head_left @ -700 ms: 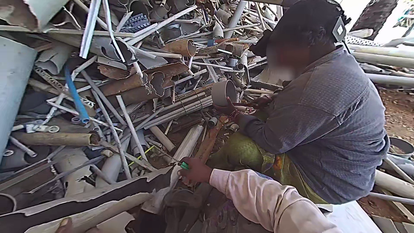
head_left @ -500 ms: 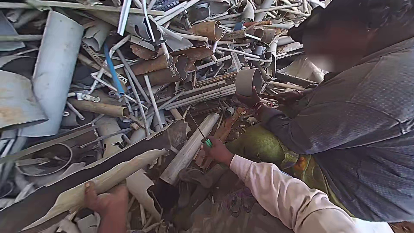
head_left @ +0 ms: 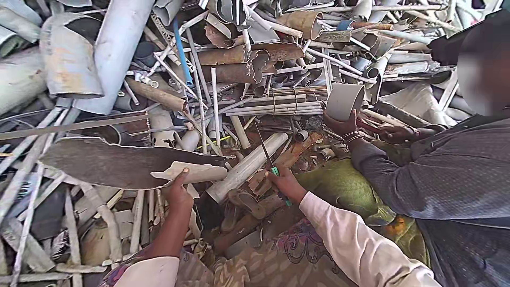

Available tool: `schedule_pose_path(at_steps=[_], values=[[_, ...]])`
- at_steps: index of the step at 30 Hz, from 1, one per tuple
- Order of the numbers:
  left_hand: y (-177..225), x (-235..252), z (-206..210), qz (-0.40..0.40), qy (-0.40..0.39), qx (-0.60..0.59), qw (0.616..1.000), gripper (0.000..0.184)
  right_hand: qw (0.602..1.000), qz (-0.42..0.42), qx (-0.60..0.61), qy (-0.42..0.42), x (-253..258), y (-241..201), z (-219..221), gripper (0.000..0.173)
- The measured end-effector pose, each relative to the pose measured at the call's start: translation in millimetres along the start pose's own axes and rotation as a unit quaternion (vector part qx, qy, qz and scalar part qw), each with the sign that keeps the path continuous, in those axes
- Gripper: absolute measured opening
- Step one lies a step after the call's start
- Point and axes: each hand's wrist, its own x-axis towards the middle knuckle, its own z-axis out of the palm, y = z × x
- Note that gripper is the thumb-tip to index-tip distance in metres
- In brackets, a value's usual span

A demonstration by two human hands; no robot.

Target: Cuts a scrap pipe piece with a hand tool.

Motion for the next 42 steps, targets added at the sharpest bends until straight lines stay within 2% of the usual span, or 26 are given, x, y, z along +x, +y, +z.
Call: schedule_pose_path(at_steps=[3,7,14,19,22,26,35,38,42], values=[[0,-1,-2,-0.002,-0.021,0.023,1.000,0.060,0.997,-0.005,-0.079,-0.024,0,3,-1,0.029],[0,-1,-4,-0.009,-0.041,0.035,0.998,0.062,0.971,-0.028,-0.222,-0.086,-7,3,1,0.037],[1,0,-5,-0.033,0.016,-0.005,0.999,0.061,0.946,-0.013,-0.288,-0.145,-19,5,8,0.039],[12,4,-5,0.053,0.026,-0.054,0.997,0.081,0.947,-0.020,-0.290,-0.135,-16,11,5,0.037],[25,11,-8,0.107,0.016,-0.073,0.991,0.072,0.947,-0.021,-0.292,-0.135,-14,10,6,0.037],[35,18,-14,0.062,0.013,-0.137,0.989,0.048,0.944,-0.020,-0.299,-0.138,-13,8,7,0.038],[32,26,-24,0.088,0.011,-0.260,0.962,0.055,0.946,-0.019,-0.296,-0.131,-7,8,10,0.039],[36,32,-33,0.084,0.014,-0.280,0.956,0.055,0.956,-0.006,-0.276,-0.098,-9,0,1,0.039],[61,28,-43,0.107,0.021,-0.287,0.952,0.054,0.972,-0.006,-0.232,-0.023,-11,-9,-18,0.037]])
